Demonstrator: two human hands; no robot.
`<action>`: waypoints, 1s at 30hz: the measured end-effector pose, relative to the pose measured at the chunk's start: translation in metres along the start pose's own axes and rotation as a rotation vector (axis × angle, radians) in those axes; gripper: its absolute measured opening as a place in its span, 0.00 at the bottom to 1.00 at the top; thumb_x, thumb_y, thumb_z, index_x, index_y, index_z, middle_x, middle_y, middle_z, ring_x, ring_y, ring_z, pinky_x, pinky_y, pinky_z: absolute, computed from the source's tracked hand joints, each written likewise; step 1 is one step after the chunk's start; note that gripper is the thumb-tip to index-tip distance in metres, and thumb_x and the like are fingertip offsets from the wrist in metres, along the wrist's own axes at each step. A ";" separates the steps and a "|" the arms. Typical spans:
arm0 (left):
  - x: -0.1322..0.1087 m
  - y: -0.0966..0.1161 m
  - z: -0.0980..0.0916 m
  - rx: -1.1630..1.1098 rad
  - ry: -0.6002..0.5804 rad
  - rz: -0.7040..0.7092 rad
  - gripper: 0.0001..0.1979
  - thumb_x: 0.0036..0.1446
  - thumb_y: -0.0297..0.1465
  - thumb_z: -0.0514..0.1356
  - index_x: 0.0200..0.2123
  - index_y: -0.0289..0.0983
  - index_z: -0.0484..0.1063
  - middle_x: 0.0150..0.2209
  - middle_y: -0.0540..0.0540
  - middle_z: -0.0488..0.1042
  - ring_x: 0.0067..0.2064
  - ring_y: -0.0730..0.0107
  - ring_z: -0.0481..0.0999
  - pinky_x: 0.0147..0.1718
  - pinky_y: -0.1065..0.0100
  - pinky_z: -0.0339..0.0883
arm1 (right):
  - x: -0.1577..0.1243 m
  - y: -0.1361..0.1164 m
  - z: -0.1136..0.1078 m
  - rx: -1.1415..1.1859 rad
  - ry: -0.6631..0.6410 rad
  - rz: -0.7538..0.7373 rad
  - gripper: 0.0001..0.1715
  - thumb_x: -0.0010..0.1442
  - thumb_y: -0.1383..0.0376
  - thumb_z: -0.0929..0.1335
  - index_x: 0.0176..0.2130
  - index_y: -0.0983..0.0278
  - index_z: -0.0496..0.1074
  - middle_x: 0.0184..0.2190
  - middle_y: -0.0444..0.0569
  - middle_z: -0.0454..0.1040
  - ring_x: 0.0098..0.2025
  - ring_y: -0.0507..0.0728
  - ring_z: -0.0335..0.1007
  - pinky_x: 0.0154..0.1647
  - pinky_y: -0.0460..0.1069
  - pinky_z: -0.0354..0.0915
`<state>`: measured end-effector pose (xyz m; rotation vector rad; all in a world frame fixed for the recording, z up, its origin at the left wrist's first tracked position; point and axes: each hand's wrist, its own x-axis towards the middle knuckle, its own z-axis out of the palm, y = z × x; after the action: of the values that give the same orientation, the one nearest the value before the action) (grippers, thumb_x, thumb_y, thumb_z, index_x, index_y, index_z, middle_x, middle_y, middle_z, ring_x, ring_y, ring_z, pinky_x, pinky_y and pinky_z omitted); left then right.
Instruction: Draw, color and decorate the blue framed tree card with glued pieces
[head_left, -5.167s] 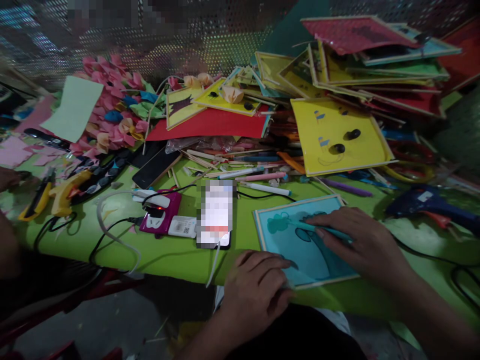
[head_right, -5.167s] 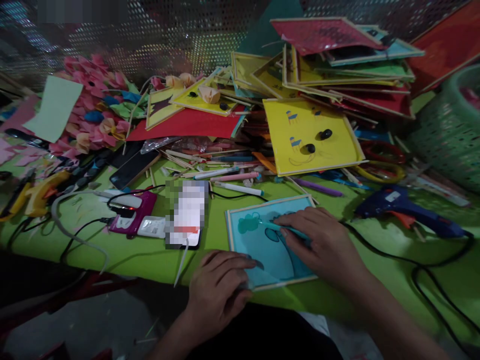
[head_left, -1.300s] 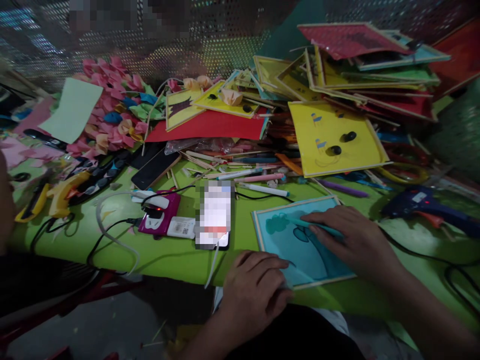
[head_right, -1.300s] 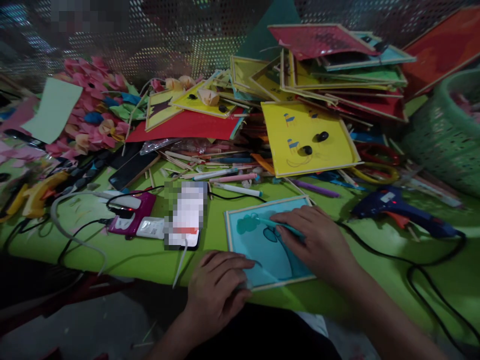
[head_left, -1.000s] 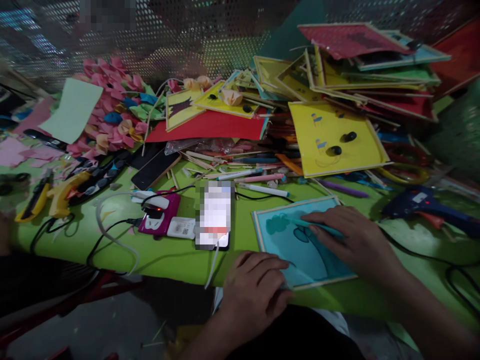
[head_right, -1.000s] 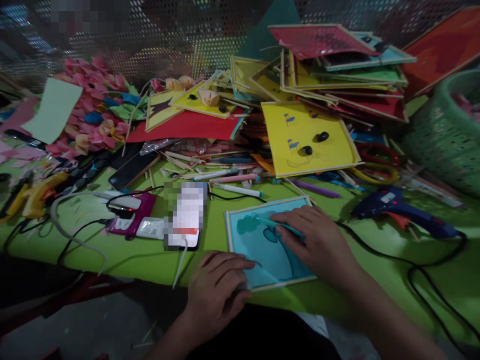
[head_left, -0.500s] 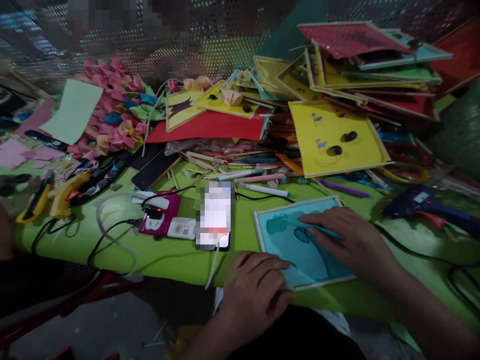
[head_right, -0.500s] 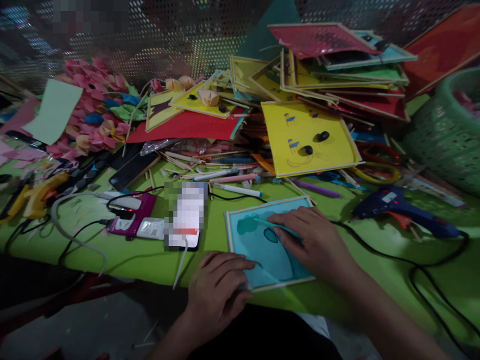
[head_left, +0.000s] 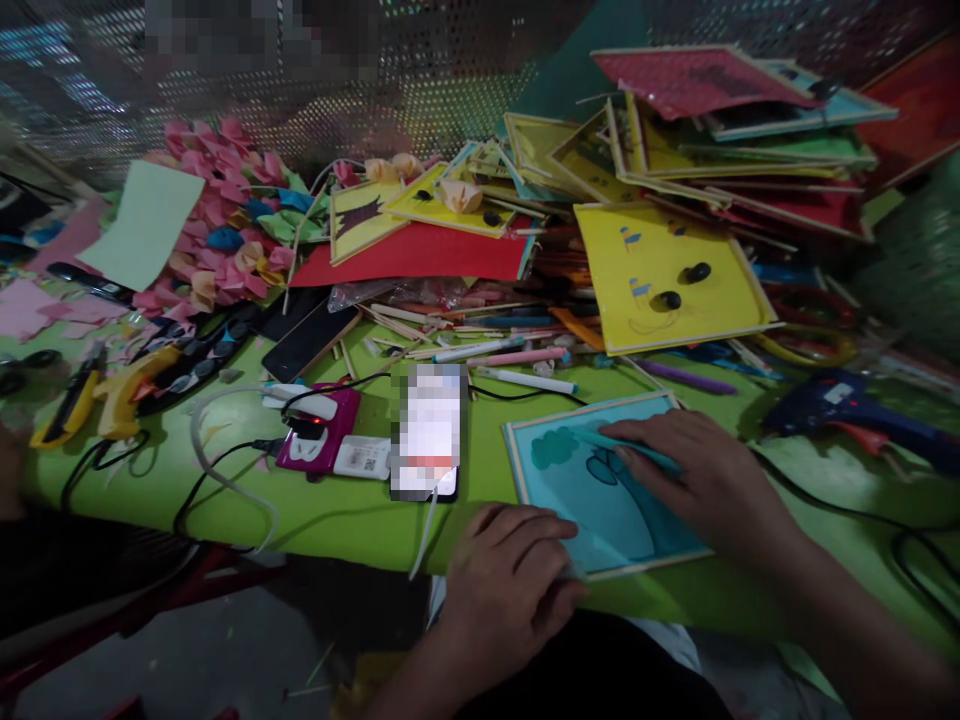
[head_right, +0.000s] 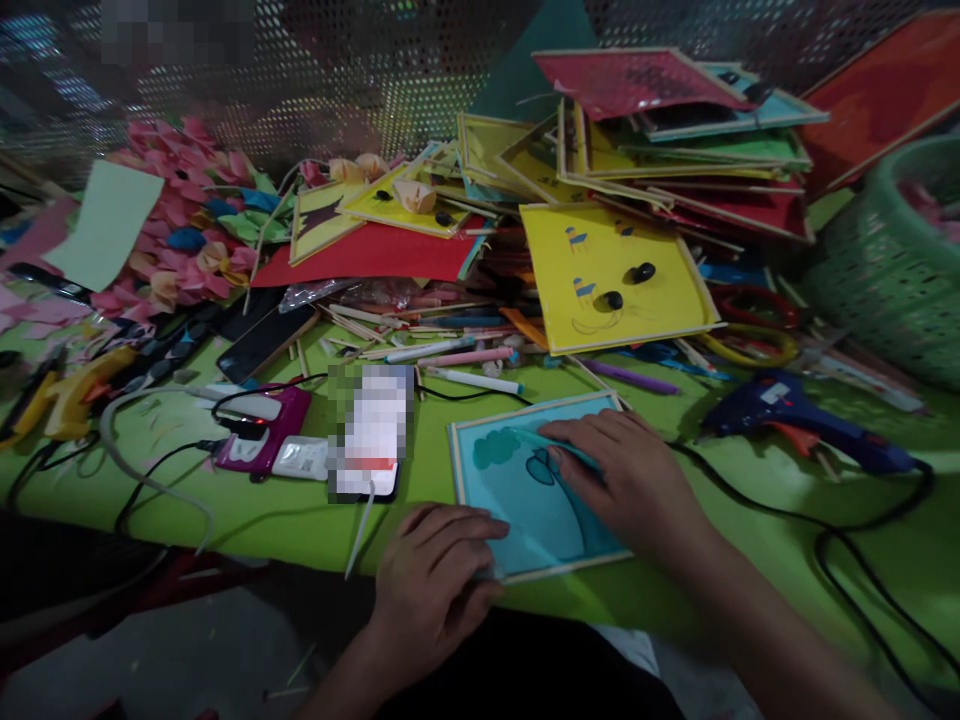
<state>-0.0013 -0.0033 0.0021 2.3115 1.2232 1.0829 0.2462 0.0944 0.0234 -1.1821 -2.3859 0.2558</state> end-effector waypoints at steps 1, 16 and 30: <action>0.000 0.000 0.000 -0.003 0.002 -0.002 0.09 0.70 0.36 0.55 0.38 0.39 0.72 0.44 0.46 0.84 0.48 0.65 0.81 0.46 0.61 0.68 | 0.000 0.000 0.000 0.001 0.000 0.004 0.12 0.71 0.61 0.65 0.48 0.58 0.77 0.40 0.48 0.82 0.40 0.62 0.78 0.43 0.57 0.68; 0.000 0.000 0.000 0.010 -0.014 0.005 0.10 0.70 0.36 0.55 0.38 0.39 0.71 0.44 0.46 0.84 0.47 0.64 0.81 0.45 0.61 0.68 | -0.002 -0.003 -0.003 0.025 0.011 0.011 0.10 0.71 0.63 0.65 0.48 0.57 0.76 0.40 0.47 0.82 0.40 0.63 0.78 0.44 0.60 0.69; 0.001 0.001 0.000 -0.007 -0.011 0.004 0.10 0.70 0.36 0.55 0.38 0.39 0.72 0.44 0.46 0.84 0.47 0.64 0.81 0.46 0.61 0.68 | -0.003 -0.001 -0.001 0.031 0.001 -0.005 0.10 0.72 0.63 0.65 0.49 0.58 0.76 0.40 0.47 0.82 0.40 0.62 0.78 0.44 0.58 0.67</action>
<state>-0.0010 -0.0031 0.0031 2.3131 1.2091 1.0727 0.2479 0.0913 0.0236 -1.1620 -2.3752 0.2904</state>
